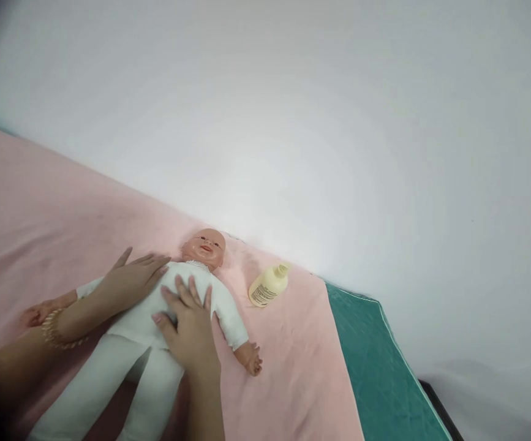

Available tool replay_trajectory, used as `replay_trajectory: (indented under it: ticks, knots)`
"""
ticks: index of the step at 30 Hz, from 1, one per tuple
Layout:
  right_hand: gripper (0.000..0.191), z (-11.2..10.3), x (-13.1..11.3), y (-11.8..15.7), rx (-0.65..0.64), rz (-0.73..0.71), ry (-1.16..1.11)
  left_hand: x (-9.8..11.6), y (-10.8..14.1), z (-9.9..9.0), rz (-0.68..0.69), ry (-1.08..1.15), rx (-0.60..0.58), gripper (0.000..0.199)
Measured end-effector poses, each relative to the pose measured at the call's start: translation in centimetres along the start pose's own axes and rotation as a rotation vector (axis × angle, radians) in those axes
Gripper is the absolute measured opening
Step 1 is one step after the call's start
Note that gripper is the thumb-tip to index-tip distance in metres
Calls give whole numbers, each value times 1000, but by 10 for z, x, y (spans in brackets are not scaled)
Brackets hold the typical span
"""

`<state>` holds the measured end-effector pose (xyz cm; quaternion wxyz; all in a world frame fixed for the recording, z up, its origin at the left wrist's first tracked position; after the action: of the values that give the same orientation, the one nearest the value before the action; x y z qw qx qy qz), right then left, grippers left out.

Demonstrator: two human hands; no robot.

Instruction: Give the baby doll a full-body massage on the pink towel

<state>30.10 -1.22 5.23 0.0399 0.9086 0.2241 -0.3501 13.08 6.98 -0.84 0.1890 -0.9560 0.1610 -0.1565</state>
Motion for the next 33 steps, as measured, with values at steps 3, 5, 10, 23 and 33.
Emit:
replay_trajectory:
  ticks: [3,5,10,23,33]
  knots:
    - [62,-2,18,-1,84,119,38,1,-2,-5,-57,65,-32,52]
    - [68,-3,29,1,128,194,47,3,-3,-9,-66,101,-46,52]
    - [71,-12,42,7,173,320,70,8,-9,-20,-40,274,-67,51]
    - [57,-20,46,12,163,372,82,79,16,-84,529,793,-549,22]
    - [54,-22,49,12,178,406,99,65,15,-36,447,434,-320,47]
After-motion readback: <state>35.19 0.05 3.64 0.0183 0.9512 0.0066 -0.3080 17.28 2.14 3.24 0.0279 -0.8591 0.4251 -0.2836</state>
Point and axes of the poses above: each hand's wrist, its own y-axis away from the middle knuckle, its own z-axis out of the palm, x = y × z, the point moved 2 cm from there along -y, towards the middle knuckle, and after that the axes turned 5 degrees about -y, right-handed, at the moved point
